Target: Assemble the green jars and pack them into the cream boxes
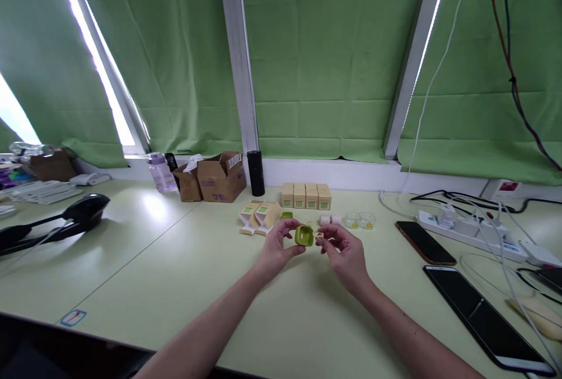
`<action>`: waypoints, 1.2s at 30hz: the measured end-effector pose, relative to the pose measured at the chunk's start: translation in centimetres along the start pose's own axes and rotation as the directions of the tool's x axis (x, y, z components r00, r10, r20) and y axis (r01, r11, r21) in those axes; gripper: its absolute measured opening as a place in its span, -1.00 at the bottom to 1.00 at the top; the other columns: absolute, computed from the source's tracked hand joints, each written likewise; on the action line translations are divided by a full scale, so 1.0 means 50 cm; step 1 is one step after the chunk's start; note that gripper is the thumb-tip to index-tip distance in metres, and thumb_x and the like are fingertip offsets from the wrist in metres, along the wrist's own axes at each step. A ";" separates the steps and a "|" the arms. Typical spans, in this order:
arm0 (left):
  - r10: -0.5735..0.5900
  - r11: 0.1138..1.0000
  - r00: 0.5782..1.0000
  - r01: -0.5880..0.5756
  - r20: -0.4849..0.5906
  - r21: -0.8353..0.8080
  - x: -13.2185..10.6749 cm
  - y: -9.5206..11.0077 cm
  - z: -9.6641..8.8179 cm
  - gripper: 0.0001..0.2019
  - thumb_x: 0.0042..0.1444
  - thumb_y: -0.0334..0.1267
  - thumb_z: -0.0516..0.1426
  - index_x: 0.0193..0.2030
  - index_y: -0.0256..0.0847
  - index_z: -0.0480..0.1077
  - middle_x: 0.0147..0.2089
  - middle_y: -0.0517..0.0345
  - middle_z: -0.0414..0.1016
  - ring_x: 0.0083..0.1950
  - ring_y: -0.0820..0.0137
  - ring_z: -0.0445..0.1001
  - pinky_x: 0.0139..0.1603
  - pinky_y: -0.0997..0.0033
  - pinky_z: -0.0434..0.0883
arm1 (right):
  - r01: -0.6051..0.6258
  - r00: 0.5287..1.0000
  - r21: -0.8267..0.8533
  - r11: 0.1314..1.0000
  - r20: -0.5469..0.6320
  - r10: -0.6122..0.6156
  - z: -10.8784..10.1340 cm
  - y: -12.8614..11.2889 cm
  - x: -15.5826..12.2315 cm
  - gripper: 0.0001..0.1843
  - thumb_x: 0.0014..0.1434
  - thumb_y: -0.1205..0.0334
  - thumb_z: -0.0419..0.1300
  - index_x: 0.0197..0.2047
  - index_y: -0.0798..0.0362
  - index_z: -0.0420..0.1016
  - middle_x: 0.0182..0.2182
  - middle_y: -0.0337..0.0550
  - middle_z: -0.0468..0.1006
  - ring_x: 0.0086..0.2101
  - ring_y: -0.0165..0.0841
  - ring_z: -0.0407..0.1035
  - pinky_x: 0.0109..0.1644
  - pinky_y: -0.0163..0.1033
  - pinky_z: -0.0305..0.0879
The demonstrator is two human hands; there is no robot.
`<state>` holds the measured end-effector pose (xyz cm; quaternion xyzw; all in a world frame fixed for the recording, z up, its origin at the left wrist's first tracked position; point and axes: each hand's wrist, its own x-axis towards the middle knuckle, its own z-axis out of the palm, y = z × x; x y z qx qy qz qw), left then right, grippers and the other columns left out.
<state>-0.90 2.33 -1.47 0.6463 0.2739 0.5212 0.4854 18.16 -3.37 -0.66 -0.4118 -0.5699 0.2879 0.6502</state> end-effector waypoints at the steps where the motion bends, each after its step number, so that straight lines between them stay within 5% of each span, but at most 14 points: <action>1: 0.006 1.000 1.000 -0.007 0.002 0.015 -0.001 0.002 0.001 -0.48 -0.12 -0.38 0.47 0.02 -0.10 0.49 0.09 0.01 0.58 0.16 0.08 0.49 0.14 0.17 0.28 | 0.045 0.999 -0.056 0.997 0.001 -0.045 0.000 -0.001 -0.002 -0.84 0.23 0.10 0.34 -0.17 -0.02 0.63 -0.33 -0.14 0.65 -0.37 -0.28 0.51 -0.26 -0.16 0.51; 9: 0.056 0.993 0.998 -0.057 0.006 0.105 -0.007 0.013 0.010 -0.50 -0.13 -0.43 0.45 0.00 -0.09 0.54 0.07 -0.01 0.60 0.15 0.06 0.47 0.18 0.12 0.24 | 0.432 0.902 -0.377 0.820 0.159 -0.402 -0.006 0.004 -0.004 -0.78 0.38 0.28 0.14 -0.06 -0.07 0.63 -0.21 -0.06 0.69 -0.23 -0.19 0.55 -0.11 -0.08 0.48; 18: 0.096 0.961 0.995 -0.101 0.030 0.257 -0.016 0.029 0.019 -0.53 -0.09 -0.40 0.42 0.00 -0.07 0.52 0.06 0.04 0.56 0.15 0.12 0.47 0.17 0.14 0.30 | 0.614 0.759 -0.581 0.535 0.246 -0.603 -0.004 0.001 0.001 -0.83 0.38 0.39 0.15 -0.11 0.05 0.57 -0.35 -0.10 0.50 -0.32 -0.26 0.33 -0.27 -0.16 0.25; 36: 0.149 0.951 0.988 -0.153 0.034 0.270 -0.018 0.033 0.022 -0.50 -0.14 -0.48 0.44 -0.02 -0.07 0.54 0.04 0.05 0.53 0.13 0.16 0.47 0.19 0.13 0.35 | 0.652 0.715 -0.600 0.463 0.283 -0.639 -0.001 0.012 0.001 -0.86 0.41 0.39 0.14 -0.14 0.05 0.52 -0.42 -0.15 0.46 -0.36 -0.27 0.25 -0.30 -0.15 0.14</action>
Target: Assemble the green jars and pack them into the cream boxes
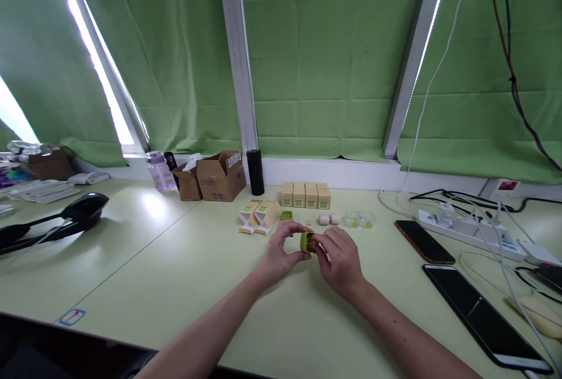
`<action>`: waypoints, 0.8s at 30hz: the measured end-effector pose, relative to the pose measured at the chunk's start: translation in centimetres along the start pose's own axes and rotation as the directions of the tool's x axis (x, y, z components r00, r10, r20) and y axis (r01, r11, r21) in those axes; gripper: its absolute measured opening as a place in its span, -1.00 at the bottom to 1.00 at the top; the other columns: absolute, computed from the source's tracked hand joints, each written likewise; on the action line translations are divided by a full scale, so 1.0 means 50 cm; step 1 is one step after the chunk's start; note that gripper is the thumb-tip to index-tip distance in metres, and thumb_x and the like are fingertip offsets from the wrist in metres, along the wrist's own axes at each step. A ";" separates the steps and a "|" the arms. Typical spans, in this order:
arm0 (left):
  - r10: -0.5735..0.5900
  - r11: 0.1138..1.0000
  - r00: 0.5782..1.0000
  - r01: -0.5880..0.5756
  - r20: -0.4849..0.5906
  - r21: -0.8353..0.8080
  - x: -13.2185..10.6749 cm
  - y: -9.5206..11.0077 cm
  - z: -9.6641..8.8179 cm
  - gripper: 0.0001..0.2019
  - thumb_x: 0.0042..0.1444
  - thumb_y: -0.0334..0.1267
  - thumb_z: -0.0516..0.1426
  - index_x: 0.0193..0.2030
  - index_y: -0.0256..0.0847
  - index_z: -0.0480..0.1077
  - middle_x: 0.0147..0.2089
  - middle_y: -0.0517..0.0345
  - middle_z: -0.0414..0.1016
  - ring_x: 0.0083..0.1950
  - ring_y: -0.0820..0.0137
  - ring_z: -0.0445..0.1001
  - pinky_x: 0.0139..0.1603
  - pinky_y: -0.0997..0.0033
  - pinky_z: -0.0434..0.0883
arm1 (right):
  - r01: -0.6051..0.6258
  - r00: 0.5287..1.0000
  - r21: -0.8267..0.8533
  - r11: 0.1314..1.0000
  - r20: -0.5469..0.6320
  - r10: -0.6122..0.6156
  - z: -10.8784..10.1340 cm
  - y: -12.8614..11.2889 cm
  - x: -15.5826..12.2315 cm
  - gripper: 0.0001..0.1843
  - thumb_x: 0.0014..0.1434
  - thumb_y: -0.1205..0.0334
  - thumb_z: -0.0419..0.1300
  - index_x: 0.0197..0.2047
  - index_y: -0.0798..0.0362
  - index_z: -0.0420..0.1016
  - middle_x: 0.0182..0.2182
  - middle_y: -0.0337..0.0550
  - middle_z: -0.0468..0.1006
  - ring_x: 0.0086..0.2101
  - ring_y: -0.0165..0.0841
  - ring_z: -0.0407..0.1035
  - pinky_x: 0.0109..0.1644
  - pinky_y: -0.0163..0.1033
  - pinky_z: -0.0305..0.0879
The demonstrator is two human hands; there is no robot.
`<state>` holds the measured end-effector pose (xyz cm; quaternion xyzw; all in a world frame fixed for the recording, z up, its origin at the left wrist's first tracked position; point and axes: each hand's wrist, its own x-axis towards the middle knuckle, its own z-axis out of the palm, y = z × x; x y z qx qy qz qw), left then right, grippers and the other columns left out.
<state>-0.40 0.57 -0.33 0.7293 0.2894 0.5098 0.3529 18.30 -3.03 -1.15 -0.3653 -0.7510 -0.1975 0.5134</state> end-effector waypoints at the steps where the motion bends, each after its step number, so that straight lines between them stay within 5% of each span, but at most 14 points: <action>1: 0.002 1.000 1.000 -0.002 0.002 -0.004 0.000 0.000 0.000 -0.51 -0.13 -0.48 0.44 -0.02 -0.07 0.54 0.04 0.05 0.53 0.13 0.16 0.47 0.19 0.13 0.36 | 0.000 1.000 -0.001 1.000 -0.001 0.000 0.000 0.000 0.000 -0.86 0.41 0.39 0.14 -0.15 0.05 0.52 -0.43 -0.15 0.46 -0.37 -0.27 0.25 -0.31 -0.15 0.13; 24: 0.035 0.999 0.999 -0.036 0.032 0.031 0.001 -0.002 -0.001 -0.54 -0.12 -0.43 0.46 -0.03 -0.08 0.57 0.00 0.03 0.52 0.15 0.15 0.43 0.21 0.10 0.40 | 0.004 1.000 0.056 0.998 0.010 -0.005 0.010 0.006 -0.008 -0.85 0.39 0.40 0.15 -0.20 0.04 0.51 -0.47 -0.19 0.46 -0.41 -0.31 0.25 -0.33 -0.20 0.13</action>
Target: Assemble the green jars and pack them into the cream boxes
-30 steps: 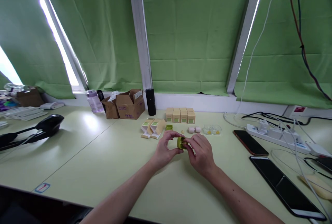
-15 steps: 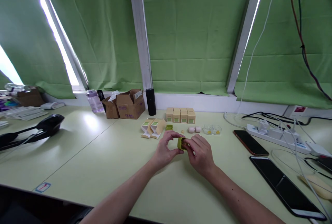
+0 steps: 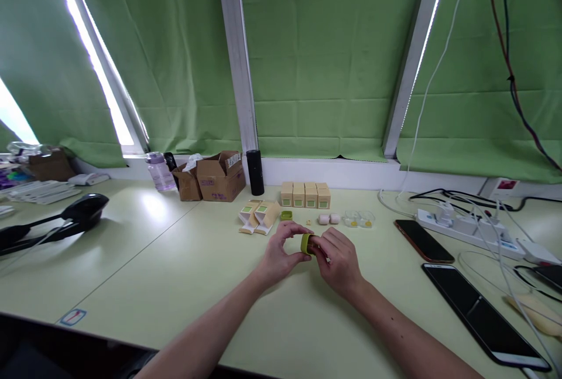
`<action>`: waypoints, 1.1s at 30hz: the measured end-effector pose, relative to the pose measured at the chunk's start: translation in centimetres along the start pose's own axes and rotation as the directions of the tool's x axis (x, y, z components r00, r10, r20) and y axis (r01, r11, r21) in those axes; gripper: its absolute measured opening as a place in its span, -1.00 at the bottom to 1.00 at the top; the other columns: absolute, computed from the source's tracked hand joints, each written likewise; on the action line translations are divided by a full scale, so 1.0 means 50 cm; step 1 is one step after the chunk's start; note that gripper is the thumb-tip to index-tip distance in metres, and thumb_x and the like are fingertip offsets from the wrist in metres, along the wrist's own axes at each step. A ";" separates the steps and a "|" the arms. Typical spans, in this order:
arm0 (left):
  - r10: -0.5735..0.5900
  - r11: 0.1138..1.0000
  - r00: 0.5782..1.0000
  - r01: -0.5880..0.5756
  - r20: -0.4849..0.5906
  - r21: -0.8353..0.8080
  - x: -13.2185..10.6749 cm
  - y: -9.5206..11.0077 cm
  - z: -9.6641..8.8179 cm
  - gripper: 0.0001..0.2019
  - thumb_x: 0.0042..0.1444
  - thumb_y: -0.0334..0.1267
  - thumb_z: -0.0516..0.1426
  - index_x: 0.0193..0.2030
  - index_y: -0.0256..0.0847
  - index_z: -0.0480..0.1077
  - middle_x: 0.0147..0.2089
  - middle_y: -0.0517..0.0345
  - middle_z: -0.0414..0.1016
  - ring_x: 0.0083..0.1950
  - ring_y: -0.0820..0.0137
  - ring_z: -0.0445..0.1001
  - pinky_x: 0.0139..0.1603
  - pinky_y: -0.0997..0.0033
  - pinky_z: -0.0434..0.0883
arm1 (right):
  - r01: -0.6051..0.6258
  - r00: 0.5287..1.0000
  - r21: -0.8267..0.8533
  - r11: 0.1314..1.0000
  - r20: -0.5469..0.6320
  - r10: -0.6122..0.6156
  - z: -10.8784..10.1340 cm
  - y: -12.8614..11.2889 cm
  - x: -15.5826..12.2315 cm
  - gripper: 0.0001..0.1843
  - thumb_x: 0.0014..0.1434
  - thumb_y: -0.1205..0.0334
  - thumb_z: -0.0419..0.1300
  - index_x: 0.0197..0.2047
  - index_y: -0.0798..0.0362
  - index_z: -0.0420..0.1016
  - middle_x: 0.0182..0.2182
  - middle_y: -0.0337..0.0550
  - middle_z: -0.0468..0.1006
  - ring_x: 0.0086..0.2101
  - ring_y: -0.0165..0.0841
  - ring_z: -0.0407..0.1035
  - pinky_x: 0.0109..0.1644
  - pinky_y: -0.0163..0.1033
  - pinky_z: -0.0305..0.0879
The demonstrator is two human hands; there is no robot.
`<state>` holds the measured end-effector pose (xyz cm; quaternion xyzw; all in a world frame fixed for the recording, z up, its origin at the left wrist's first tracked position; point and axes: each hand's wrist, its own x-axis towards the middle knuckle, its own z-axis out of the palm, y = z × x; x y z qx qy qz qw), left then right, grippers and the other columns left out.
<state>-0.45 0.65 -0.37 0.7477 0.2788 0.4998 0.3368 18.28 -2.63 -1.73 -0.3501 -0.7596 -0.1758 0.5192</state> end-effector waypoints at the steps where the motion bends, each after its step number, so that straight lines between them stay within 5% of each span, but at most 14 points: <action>1: -0.004 1.000 1.000 0.004 0.001 0.004 0.000 0.000 0.000 -0.55 -0.12 -0.41 0.46 -0.04 -0.07 0.58 -0.01 0.03 0.52 0.16 0.14 0.43 0.21 0.09 0.40 | 0.002 1.000 -0.001 1.000 0.007 -0.002 -0.001 0.001 0.000 -0.86 0.39 0.39 0.15 -0.19 0.04 0.52 -0.47 -0.19 0.47 -0.41 -0.31 0.26 -0.33 -0.20 0.13; 5: -0.026 1.000 1.000 0.026 -0.007 -0.014 0.001 -0.003 -0.002 -0.55 -0.10 -0.38 0.46 -0.02 -0.07 0.58 0.02 0.02 0.51 0.16 0.13 0.44 0.21 0.08 0.41 | 0.036 0.999 -0.010 0.999 0.038 -0.035 -0.012 0.005 0.002 -0.87 0.37 0.38 0.17 -0.09 0.04 0.54 -0.45 -0.18 0.49 -0.40 -0.29 0.31 -0.33 -0.17 0.16; 9: -0.021 1.000 0.998 0.020 -0.054 -0.022 0.004 -0.010 -0.007 -0.54 -0.08 -0.36 0.45 0.01 -0.08 0.57 0.05 -0.01 0.51 0.13 0.13 0.47 0.16 0.10 0.44 | 0.055 0.998 0.038 0.998 0.038 -0.057 -0.025 0.006 0.003 -0.63 0.33 0.43 0.16 0.18 0.05 0.45 -0.33 -0.11 0.59 -0.35 -0.25 0.42 -0.29 -0.13 0.32; 18: 0.033 0.996 0.993 -0.022 -0.118 0.092 0.002 -0.012 -0.007 -0.55 -0.06 -0.34 0.46 0.02 -0.05 0.59 0.04 0.00 0.49 0.19 0.10 0.41 0.22 0.03 0.42 | -0.078 0.991 0.065 0.995 0.118 0.070 -0.017 0.001 -0.010 -0.36 0.33 0.37 0.14 0.44 -0.02 0.19 0.19 0.15 0.49 0.17 -0.02 0.43 0.00 0.05 0.62; 27: 0.079 0.988 0.994 -0.068 -0.073 0.142 -0.002 0.003 -0.009 -0.53 0.03 -0.31 0.40 0.11 -0.05 0.53 0.10 -0.03 0.55 0.25 0.06 0.36 0.19 0.03 0.41 | -0.161 0.984 0.160 0.974 0.102 0.146 -0.002 0.010 -0.018 -0.39 0.34 0.40 0.13 0.42 -0.07 0.26 0.19 0.12 0.51 0.18 -0.03 0.44 0.10 0.13 0.62; 33: 0.058 0.978 0.991 -0.032 -0.123 0.206 -0.001 0.005 -0.013 -0.83 0.25 -0.28 0.22 -0.03 -0.10 0.52 -0.09 0.01 0.58 0.04 0.18 0.45 0.00 0.19 0.42 | -0.224 0.975 0.207 0.952 0.059 0.216 -0.004 0.010 -0.015 -0.45 0.32 0.41 0.14 0.34 -0.08 0.35 0.16 0.08 0.53 0.13 -0.07 0.48 0.11 0.12 0.61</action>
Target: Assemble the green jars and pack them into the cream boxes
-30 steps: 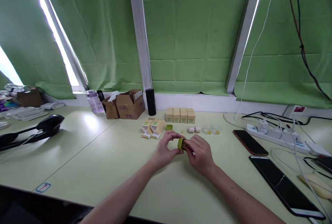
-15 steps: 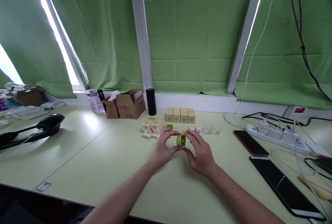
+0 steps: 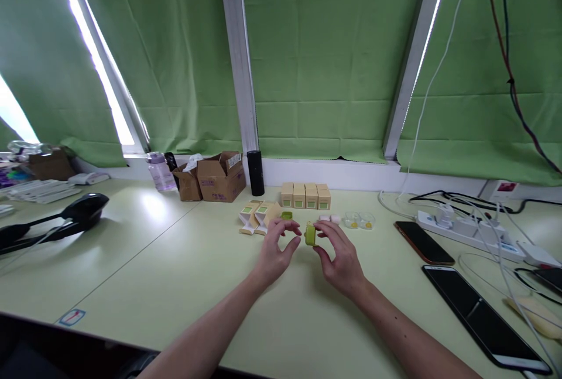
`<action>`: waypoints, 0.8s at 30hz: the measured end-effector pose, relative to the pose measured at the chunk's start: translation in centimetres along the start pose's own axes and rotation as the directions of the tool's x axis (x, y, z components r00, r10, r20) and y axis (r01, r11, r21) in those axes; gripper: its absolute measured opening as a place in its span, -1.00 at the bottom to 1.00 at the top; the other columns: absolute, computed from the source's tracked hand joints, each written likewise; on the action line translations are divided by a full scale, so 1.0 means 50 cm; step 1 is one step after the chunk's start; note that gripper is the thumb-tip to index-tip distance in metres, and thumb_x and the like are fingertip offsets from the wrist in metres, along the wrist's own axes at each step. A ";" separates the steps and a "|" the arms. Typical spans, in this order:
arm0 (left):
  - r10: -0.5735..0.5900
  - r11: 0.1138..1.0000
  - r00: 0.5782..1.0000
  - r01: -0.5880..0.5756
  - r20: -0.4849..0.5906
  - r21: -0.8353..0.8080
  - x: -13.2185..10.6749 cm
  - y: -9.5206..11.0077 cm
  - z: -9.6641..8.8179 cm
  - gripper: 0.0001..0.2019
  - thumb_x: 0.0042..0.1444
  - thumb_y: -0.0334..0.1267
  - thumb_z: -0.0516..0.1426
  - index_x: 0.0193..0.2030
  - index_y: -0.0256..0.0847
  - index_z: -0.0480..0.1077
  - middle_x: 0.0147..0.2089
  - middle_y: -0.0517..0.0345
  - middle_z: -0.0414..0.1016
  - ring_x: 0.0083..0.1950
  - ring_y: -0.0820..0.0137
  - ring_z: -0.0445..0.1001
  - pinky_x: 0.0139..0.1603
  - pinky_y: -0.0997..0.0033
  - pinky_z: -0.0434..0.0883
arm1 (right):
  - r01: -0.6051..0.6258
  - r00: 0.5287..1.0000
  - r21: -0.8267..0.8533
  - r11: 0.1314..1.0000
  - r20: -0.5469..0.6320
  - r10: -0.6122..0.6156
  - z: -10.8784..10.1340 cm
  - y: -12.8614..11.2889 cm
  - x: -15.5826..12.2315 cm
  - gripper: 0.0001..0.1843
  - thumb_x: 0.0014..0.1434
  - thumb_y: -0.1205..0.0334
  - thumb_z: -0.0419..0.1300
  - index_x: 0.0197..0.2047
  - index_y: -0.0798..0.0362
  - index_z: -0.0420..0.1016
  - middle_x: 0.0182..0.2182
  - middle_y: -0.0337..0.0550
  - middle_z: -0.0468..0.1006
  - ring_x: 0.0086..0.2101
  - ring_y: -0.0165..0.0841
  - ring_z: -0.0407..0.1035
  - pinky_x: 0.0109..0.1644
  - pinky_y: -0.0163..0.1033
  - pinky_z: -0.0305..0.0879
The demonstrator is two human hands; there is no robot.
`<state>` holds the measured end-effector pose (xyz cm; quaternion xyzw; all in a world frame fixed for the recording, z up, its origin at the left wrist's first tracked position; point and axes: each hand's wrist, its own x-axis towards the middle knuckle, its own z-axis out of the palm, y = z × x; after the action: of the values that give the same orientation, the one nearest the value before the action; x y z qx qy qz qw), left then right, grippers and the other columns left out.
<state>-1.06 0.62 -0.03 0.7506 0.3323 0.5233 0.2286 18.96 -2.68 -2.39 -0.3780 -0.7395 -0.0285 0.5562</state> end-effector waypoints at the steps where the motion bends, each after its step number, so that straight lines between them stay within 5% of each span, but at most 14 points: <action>1: -0.018 1.000 1.000 0.018 -0.012 0.015 0.000 -0.004 0.001 -0.88 0.26 -0.25 0.21 -0.08 -0.11 0.52 -0.13 0.03 0.55 -0.02 0.21 0.46 -0.04 0.22 0.43 | -0.002 1.000 0.005 1.000 -0.003 0.002 0.001 0.000 0.000 -0.46 0.31 0.41 0.14 0.33 -0.08 0.36 0.15 0.08 0.53 0.12 -0.07 0.48 0.10 0.11 0.62; 24: -0.099 0.994 0.991 0.103 0.093 -0.032 -0.003 -0.016 0.013 -0.85 0.28 -0.21 0.17 -0.31 -0.16 0.49 -0.30 0.12 0.45 -0.23 0.32 0.44 -0.17 0.30 0.44 | 0.018 1.000 0.016 1.000 0.023 -0.018 0.012 0.002 -0.008 -0.48 0.28 0.44 0.15 0.27 -0.05 0.37 0.11 0.09 0.57 0.13 -0.05 0.49 0.16 0.15 0.59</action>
<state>-0.70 1.08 -0.89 0.7517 0.3495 0.4821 0.2834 18.57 -2.51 -3.00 -0.3674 -0.7494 -0.0234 0.5504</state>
